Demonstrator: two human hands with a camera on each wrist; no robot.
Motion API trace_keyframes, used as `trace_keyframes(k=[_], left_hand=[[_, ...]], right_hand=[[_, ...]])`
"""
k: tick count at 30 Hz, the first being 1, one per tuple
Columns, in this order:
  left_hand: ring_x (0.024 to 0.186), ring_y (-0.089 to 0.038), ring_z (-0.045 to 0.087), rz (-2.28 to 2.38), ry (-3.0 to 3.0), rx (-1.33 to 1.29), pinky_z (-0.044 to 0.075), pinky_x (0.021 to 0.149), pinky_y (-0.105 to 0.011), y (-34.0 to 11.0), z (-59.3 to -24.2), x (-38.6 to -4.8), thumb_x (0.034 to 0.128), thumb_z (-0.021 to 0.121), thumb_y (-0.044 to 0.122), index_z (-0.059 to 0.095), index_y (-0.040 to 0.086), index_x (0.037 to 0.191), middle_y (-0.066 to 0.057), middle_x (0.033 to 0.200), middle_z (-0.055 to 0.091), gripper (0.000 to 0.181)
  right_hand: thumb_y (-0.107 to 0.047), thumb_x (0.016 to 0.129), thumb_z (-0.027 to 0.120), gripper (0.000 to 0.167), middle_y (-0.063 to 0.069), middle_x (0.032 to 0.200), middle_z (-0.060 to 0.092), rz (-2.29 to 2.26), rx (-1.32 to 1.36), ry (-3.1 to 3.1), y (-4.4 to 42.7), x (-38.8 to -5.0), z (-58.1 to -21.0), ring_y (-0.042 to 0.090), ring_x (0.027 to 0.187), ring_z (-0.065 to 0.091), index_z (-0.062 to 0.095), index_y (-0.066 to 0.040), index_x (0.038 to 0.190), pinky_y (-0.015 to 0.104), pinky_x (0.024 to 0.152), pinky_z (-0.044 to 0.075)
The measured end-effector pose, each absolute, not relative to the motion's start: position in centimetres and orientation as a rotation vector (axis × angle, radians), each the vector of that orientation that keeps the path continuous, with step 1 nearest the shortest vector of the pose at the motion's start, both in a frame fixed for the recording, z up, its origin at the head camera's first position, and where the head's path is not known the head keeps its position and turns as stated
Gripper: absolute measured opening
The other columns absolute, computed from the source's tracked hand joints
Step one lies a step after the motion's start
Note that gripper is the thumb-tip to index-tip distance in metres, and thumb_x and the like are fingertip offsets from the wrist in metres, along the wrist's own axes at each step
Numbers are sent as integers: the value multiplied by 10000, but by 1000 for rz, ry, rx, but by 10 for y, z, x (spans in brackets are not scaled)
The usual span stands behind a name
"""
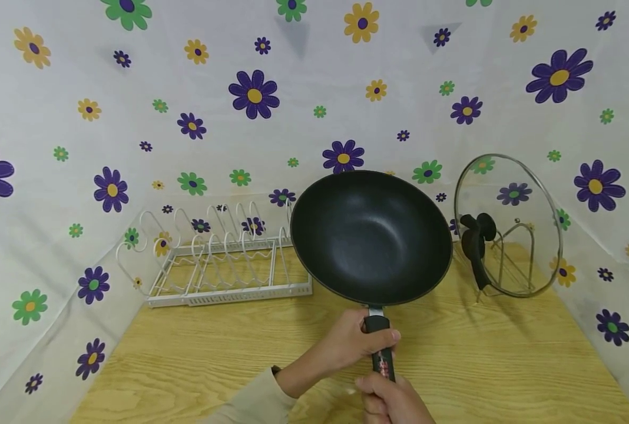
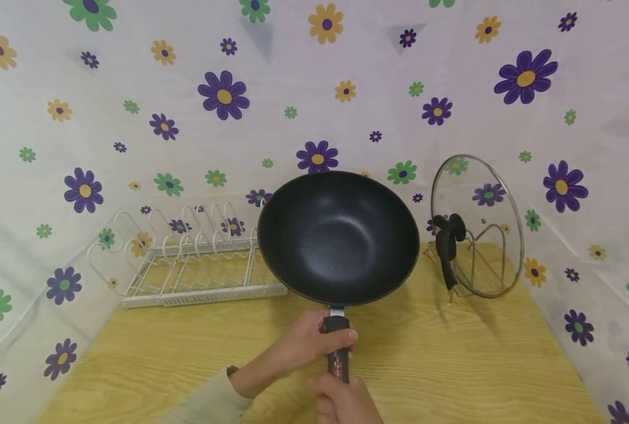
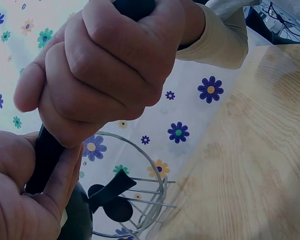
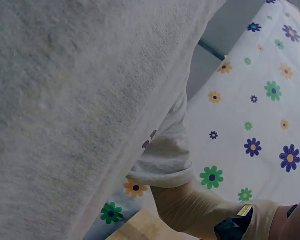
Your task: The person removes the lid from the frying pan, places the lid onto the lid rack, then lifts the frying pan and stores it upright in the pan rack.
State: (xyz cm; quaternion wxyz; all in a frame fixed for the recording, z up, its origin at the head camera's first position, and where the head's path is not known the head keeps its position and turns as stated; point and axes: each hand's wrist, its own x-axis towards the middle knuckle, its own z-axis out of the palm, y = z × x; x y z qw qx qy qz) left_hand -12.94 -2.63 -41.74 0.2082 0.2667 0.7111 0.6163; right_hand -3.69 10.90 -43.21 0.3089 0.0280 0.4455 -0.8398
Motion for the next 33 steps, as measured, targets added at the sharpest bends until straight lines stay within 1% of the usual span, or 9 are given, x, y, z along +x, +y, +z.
trace_keyframes(k=[2, 3, 7, 10, 15, 20, 22, 27, 33], left_hand=[[699, -57, 627, 1711, 1997, 731, 526, 663, -213, -28, -414, -129, 982, 682, 271, 701, 45, 911, 28, 783, 700, 238], [708, -61, 639, 1714, 1999, 722, 537, 670, -221, -29, -412, -129, 982, 683, 271, 701, 44, 916, 24, 788, 700, 237], [720, -60, 634, 1718, 2018, 711, 542, 673, -224, -32, -404, -128, 984, 685, 270, 698, 41, 929, 16, 800, 692, 235], [697, -50, 585, 1705, 2060, 729, 504, 658, -213, -35, -399, -128, 986, 680, 281, 700, 51, 924, 20, 793, 677, 239], [671, -47, 548, 1684, 2127, 728, 467, 638, -221, -40, -395, -128, 980, 681, 296, 708, 77, 917, 28, 780, 671, 229], [660, -57, 543, 1712, 2153, 720, 457, 624, -224, -44, -389, -128, 977, 689, 272, 711, 60, 927, 12, 785, 682, 219], [648, -65, 536, 1726, 2164, 728, 443, 613, -217, -46, -386, -128, 978, 689, 255, 711, 52, 929, 5, 785, 682, 209], [627, -73, 542, 1730, 2204, 736, 437, 596, -207, -51, -379, -131, 976, 688, 235, 715, 53, 924, 5, 779, 690, 191], [622, -89, 545, 1710, 2247, 762, 436, 593, -220, -58, -372, -133, 978, 683, 241, 722, 69, 923, -3, 791, 701, 185]], right_hand=[[-114, 969, 550, 433, -106, 565, 301, -2223, 71, 1171, 107, -37, -429, 15, 461, 243, 240, -115, 1271, 165, 466, 241], [-116, 973, 545, 404, -107, 564, 303, -2223, 71, 1169, 106, -38, -427, 12, 459, 247, 244, -113, 1243, 163, 462, 240], [-126, 980, 523, 249, -110, 555, 298, -2214, 64, 1171, 103, -40, -421, 6, 447, 252, 293, -126, 1075, 158, 447, 233], [-124, 984, 512, 215, -113, 550, 290, -2211, 45, 1164, 100, -41, -417, 4, 444, 252, 299, -150, 974, 159, 442, 228], [-122, 990, 506, 204, -127, 543, 311, -2207, -30, 1146, 98, -42, -413, -5, 442, 269, 319, -161, 919, 150, 439, 238], [-147, 1008, 502, 191, -138, 533, 332, -2195, -132, 1101, 97, -43, -406, -10, 433, 292, 339, -157, 908, 144, 437, 260], [-166, 1017, 502, 197, -140, 529, 338, -2194, -175, 1078, 96, -45, -403, -10, 430, 304, 366, -163, 875, 142, 437, 279], [-190, 1026, 510, 298, -142, 524, 354, -2203, -230, 998, 91, -48, -397, -8, 425, 322, 400, -203, 749, 144, 437, 312], [-184, 1024, 512, 330, -136, 519, 354, -2209, -220, 934, 84, -50, -392, -9, 412, 329, 411, -216, 711, 140, 430, 310]])
